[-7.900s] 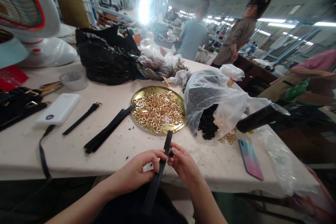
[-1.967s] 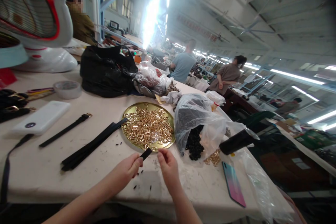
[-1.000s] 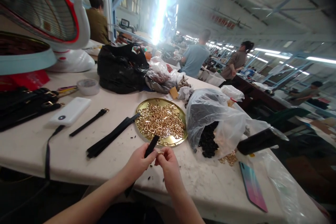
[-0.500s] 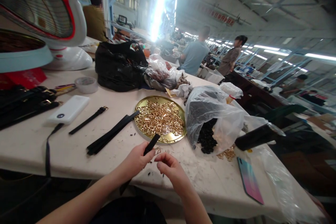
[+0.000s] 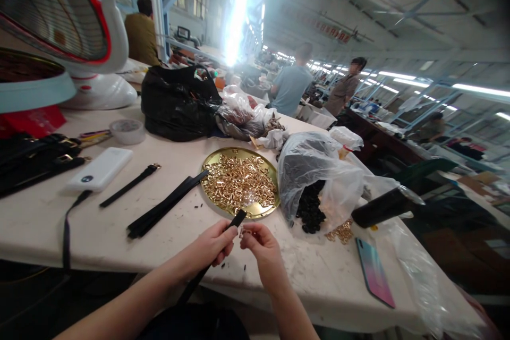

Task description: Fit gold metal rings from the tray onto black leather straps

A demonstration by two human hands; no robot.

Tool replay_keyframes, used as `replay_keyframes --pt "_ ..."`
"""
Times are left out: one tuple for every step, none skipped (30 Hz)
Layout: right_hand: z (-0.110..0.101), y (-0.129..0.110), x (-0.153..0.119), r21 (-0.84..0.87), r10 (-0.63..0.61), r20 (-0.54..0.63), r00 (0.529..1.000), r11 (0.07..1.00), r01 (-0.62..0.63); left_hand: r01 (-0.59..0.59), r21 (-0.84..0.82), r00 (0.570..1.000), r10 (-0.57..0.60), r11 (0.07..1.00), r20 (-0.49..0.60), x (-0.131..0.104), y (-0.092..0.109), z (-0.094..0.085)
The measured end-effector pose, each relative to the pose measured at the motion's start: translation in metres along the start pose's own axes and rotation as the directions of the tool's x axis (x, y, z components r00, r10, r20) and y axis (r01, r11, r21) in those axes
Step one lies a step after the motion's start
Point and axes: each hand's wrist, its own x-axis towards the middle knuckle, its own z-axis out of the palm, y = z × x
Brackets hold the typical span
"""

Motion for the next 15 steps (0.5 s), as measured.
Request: replay_keyframes --pt "-0.001 -0.002 0.001 0.089 0.024 -0.049 0.999 0.996 -0.020 0.020 0.005 1.000 -0.020 1.000 0.002 -0.001 0.000 0.002" --pt "-0.001 -0.003 0.002 0.180 0.054 -0.086 0.995 0.983 -0.037 0.041 0.036 0.999 -0.041 0.999 0.010 -0.001 -0.002 0.003" --pt "-0.001 -0.004 0.003 0.266 0.089 -0.112 0.990 0.962 -0.057 0.048 0.092 0.999 -0.050 0.995 0.019 -0.002 -0.004 0.004" --pt "-0.001 -0.005 0.004 0.341 0.128 -0.125 0.984 0.937 -0.078 0.031 0.178 0.999 -0.034 0.984 0.018 -0.002 -0.006 0.004" --pt "-0.001 -0.005 0.004 0.396 0.167 -0.124 0.978 0.912 -0.106 -0.007 0.285 1.000 0.007 0.958 0.003 -0.003 -0.008 0.004" --pt "0.001 -0.005 0.004 0.426 0.202 -0.110 0.973 0.894 -0.137 -0.052 0.400 0.998 0.063 0.915 -0.014 -0.003 -0.009 0.003" --pt "0.002 -0.005 0.003 0.437 0.230 -0.087 0.969 0.883 -0.170 -0.096 0.502 0.992 0.125 0.859 -0.025 -0.003 -0.010 0.002" --pt "0.005 -0.004 0.001 0.434 0.250 -0.057 0.966 0.878 -0.202 -0.133 0.579 0.983 0.181 0.805 -0.025 -0.003 -0.010 0.000" --pt "0.007 -0.001 -0.001 0.427 0.264 -0.029 0.964 0.875 -0.227 -0.166 0.624 0.975 0.223 0.764 -0.013 -0.003 -0.010 -0.001" --pt "0.010 0.002 -0.002 0.423 0.271 -0.007 0.963 0.873 -0.242 -0.193 0.637 0.969 0.247 0.746 0.005 -0.004 -0.010 -0.002" --pt "0.013 0.006 -0.003 0.426 0.274 0.005 0.962 0.870 -0.250 -0.213 0.627 0.966 0.260 0.750 0.017 -0.004 -0.011 -0.003" --pt "0.016 0.012 -0.002 0.440 0.268 0.001 0.964 0.865 -0.241 -0.229 0.601 0.962 0.271 0.766 0.022 -0.003 -0.012 -0.002" --pt "0.017 0.019 -0.001 0.453 0.254 -0.007 0.967 0.863 -0.223 -0.232 0.569 0.961 0.277 0.789 0.007 -0.003 -0.013 -0.001" --pt "0.018 0.027 0.003 0.456 0.232 -0.019 0.972 0.868 -0.198 -0.223 0.532 0.962 0.272 0.817 -0.015 -0.002 -0.015 0.000" --pt "0.018 0.035 0.007 0.449 0.189 -0.051 0.981 0.882 -0.146 -0.212 0.489 0.964 0.263 0.846 -0.036 0.000 -0.017 0.002"
